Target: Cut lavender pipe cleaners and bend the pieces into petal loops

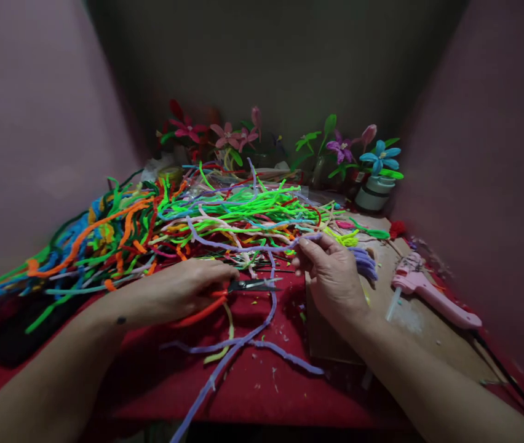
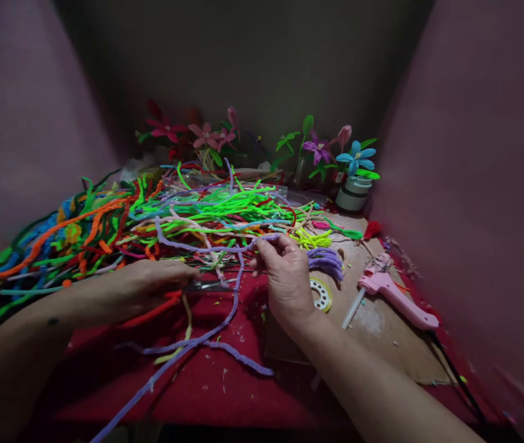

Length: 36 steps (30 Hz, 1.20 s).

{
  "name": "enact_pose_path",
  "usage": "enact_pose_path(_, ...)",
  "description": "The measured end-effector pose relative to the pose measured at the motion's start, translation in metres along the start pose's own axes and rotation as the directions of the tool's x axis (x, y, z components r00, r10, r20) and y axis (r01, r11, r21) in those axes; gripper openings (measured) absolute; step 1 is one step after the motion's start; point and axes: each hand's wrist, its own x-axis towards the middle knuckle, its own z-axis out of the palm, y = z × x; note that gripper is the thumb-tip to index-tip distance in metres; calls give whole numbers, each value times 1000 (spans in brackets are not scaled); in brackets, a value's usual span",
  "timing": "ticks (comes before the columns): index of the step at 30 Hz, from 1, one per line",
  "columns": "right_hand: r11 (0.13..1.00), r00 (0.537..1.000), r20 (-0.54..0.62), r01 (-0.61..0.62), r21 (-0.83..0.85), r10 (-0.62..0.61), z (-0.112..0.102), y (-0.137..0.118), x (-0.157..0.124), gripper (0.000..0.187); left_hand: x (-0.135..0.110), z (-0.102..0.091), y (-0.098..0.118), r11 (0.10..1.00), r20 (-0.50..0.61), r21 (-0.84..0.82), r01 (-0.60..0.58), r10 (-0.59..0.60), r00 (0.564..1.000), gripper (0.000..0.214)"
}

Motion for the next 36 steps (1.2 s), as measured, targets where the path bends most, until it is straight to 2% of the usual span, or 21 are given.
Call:
enact_pose_path(3,1000,999,-32,24,-6,-25,-2,-2,1,9,0,1,-9,983,44,177,52,-61,997,24)
enact_pose_path(8,997,997,65,-48,68,43,3,-3,-4,9,-1,-1,-7,929,13,365,62,-71,997,27)
enact_pose_path(10,992,993,88,-82,92,74,6,-2,-8,10,-2,-3,1,916,-49,399,40,-22,999,21)
enact_pose_path(11,989,991,102,-101,111,90,8,-2,-10,11,-2,-2,7,919,-114,393,22,25,993,18)
enact_pose_path(13,979,983,135,-143,148,123,11,-2,-13,14,-1,3,20,937,-306,347,-32,145,941,16)
enact_pose_path(15,966,971,179,-191,176,159,14,-2,-17,15,3,12,33,944,-522,323,-69,238,819,12)
enact_pose_path(17,953,956,227,-233,192,187,15,-1,-20,15,9,23,42,915,-552,394,-92,315,772,18)
enact_pose_path(18,949,949,245,-248,193,198,15,0,-22,14,13,28,44,889,-535,444,-110,361,764,19)
enact_pose_path(21,960,946,267,-233,155,187,14,1,-25,12,21,38,45,844,-478,516,-148,427,767,12)
enact_pose_path(26,994,966,236,-103,-28,106,11,3,-27,11,24,39,42,870,-452,473,-142,378,808,12)
enact_pose_path(31,968,979,196,-1,-251,52,11,1,-29,9,23,40,42,862,-392,493,-115,339,855,16)
enact_pose_path(36,947,976,200,-19,-320,88,12,-3,-28,9,20,41,38,746,-364,663,-61,392,845,20)
